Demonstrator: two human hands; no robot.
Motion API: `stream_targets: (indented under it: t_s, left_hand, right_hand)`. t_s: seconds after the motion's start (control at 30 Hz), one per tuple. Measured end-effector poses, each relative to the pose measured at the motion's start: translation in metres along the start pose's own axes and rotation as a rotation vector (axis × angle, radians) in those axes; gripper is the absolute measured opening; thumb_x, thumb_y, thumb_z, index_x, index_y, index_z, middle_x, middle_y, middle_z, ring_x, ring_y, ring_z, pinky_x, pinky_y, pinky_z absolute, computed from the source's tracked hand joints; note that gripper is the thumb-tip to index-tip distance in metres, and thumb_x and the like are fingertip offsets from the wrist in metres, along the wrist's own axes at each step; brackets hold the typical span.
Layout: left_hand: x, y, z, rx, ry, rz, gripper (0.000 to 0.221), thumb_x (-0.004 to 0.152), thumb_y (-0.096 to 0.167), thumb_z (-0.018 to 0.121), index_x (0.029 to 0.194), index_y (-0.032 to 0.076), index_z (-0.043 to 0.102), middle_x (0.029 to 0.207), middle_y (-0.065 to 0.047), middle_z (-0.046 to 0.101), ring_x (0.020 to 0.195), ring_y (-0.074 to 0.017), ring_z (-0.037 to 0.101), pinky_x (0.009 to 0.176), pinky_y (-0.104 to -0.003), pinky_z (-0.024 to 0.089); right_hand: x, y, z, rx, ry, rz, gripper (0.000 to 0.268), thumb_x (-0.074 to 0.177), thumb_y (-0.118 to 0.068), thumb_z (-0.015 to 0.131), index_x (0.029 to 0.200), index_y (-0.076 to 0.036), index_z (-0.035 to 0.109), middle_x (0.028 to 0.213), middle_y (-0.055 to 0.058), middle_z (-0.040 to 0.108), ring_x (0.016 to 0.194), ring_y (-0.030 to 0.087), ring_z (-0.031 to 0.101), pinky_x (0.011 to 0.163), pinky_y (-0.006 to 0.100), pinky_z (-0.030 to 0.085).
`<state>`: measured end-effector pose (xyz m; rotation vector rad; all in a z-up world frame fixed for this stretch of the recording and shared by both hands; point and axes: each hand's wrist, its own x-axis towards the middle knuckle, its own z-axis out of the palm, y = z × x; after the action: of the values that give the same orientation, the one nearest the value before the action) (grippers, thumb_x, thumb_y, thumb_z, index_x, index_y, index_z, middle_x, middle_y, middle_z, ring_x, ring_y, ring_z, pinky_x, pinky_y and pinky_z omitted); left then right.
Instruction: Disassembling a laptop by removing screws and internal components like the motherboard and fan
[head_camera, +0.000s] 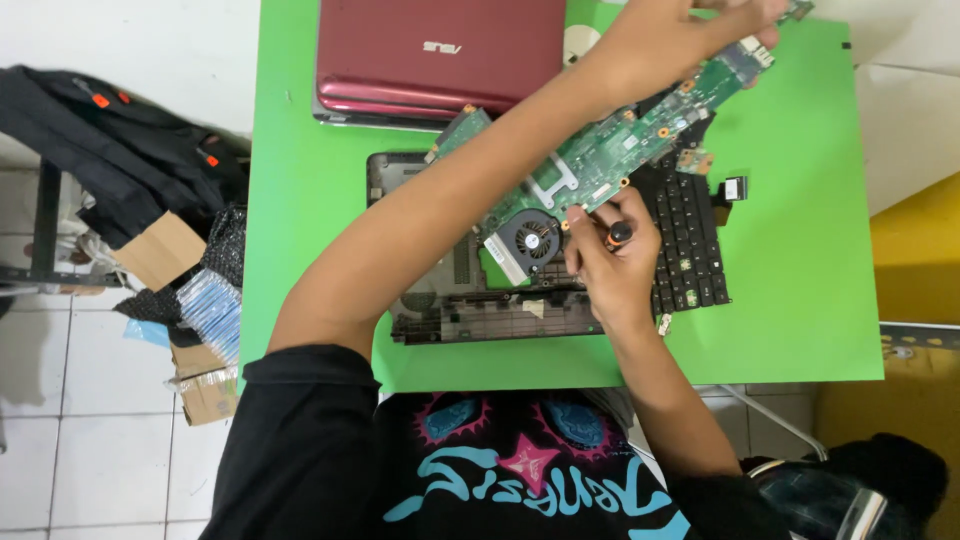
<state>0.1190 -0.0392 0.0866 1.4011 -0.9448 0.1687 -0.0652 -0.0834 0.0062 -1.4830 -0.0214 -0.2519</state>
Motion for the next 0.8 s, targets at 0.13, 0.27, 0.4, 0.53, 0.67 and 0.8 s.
stream_targets:
  t_s: [0.13, 0.27, 0.4, 0.53, 0.67, 0.8]
  left_hand:
    - [0.001, 0.026, -0.01, -0.121, -0.024, -0.683, 0.032, 0.072, 0.046, 0.068, 0.09, 0.024, 0.082, 0.083, 0.001, 0.091, 0.065, -0.0044, 0.083, 0.067, -0.018, 0.062]
    - [-0.005, 0.007, -0.021, -0.061, -0.08, -0.474, 0.045, 0.084, 0.051, 0.047, 0.091, 0.014, 0.071, 0.072, 0.006, 0.08, 0.055, -0.0027, 0.049, 0.057, -0.029, 0.034]
    - [-0.009, -0.01, -0.034, -0.082, -0.056, -0.638, 0.03, 0.087, 0.05, 0.057, 0.085, 0.02, 0.059, 0.08, 0.006, 0.056, 0.066, -0.0033, 0.055, 0.056, -0.02, 0.043]
    - [-0.018, -0.018, -0.06, 0.24, -0.265, -0.442, 0.051, 0.093, 0.063, 0.042, 0.081, 0.016, 0.057, 0.082, -0.002, 0.078, 0.076, -0.0081, 0.078, 0.061, -0.022, 0.062]
    - [-0.043, -0.004, -0.09, 0.525, -0.362, -0.29, 0.066, 0.105, 0.059, 0.039, 0.119, -0.001, 0.063, 0.089, -0.009, 0.076, 0.078, -0.0228, 0.072, 0.073, -0.041, 0.051]
    - [-0.081, 0.067, -0.108, 0.538, -0.36, -0.096, 0.028, 0.108, 0.025, 0.058, 0.117, -0.002, 0.058, 0.099, -0.012, 0.072, 0.089, -0.0292, 0.066, 0.075, -0.044, 0.047]
  right_hand:
    - [-0.001, 0.012, -0.005, 0.056, -0.018, 0.044, 0.015, 0.102, -0.008, 0.064, 0.101, -0.008, 0.048, 0.067, 0.003, 0.048, 0.039, 0.011, 0.041, 0.034, 0.025, 0.028]
    - [-0.001, 0.004, -0.006, 0.023, -0.114, 0.058, 0.03, 0.103, -0.01, 0.061, 0.087, -0.014, 0.036, 0.058, -0.001, 0.027, 0.037, 0.012, 0.043, 0.035, 0.027, 0.023]
    - [0.0, 0.003, -0.012, -0.061, -0.153, 0.077, 0.031, 0.103, -0.012, 0.06, 0.085, -0.012, 0.036, 0.056, -0.002, 0.028, 0.036, 0.012, 0.04, 0.037, 0.026, 0.027]
    - [0.001, 0.002, -0.012, -0.019, -0.153, 0.088, 0.032, 0.102, -0.01, 0.061, 0.083, -0.013, 0.035, 0.051, 0.002, 0.036, 0.035, 0.014, 0.043, 0.037, 0.027, 0.025]
    - [0.001, 0.005, -0.018, 0.111, -0.088, 0.152, 0.011, 0.1, -0.013, 0.065, 0.102, -0.005, 0.056, 0.06, 0.0, 0.046, 0.037, 0.01, 0.047, 0.034, 0.022, 0.021]
    - [0.006, 0.004, -0.024, 0.26, -0.05, 0.171, 0.011, 0.099, -0.007, 0.067, 0.105, -0.005, 0.057, 0.059, 0.001, 0.052, 0.037, 0.012, 0.051, 0.03, 0.022, 0.021]
